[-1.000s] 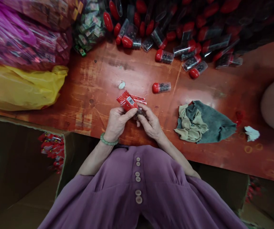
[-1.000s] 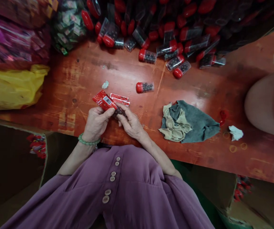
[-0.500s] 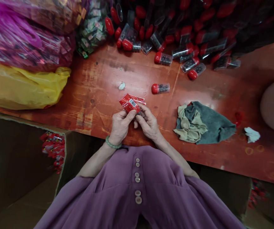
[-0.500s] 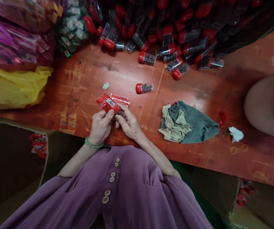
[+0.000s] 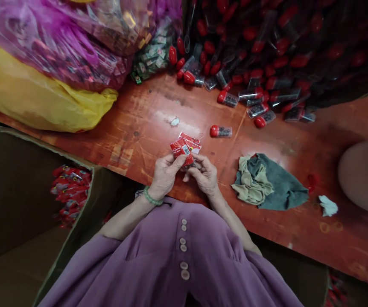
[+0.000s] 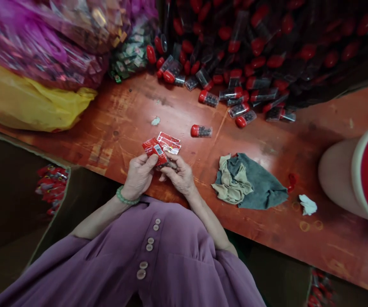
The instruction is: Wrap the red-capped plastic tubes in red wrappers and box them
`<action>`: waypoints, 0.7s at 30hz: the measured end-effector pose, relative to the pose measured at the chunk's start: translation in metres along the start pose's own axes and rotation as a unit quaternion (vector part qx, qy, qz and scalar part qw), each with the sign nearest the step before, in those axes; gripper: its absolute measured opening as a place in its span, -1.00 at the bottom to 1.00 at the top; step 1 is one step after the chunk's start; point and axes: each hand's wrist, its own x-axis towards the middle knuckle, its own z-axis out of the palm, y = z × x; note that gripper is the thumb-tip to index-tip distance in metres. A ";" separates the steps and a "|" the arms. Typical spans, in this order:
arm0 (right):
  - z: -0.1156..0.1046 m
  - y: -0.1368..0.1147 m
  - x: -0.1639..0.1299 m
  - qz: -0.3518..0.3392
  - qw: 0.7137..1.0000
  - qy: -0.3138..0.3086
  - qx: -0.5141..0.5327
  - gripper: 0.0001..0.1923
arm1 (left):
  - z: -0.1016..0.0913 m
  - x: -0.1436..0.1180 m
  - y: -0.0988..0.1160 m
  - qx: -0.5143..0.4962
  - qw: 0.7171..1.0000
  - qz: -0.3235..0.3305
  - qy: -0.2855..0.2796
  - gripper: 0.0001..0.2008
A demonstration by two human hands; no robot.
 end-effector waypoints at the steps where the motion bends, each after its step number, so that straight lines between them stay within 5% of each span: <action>1: 0.000 0.000 0.000 0.002 1.000 0.000 0.000 -0.51 | 0.000 -0.001 0.000 0.001 1.000 0.003 0.002 -0.62; 12: 0.005 0.007 0.002 -0.025 0.995 0.043 -0.085 -0.55 | -0.002 0.009 -0.003 -0.007 0.999 0.033 0.028 -0.65; 21: 0.000 -0.002 0.000 -0.025 0.998 0.023 -0.050 -0.55 | -0.001 0.002 0.000 0.051 0.998 0.042 -0.019 -0.69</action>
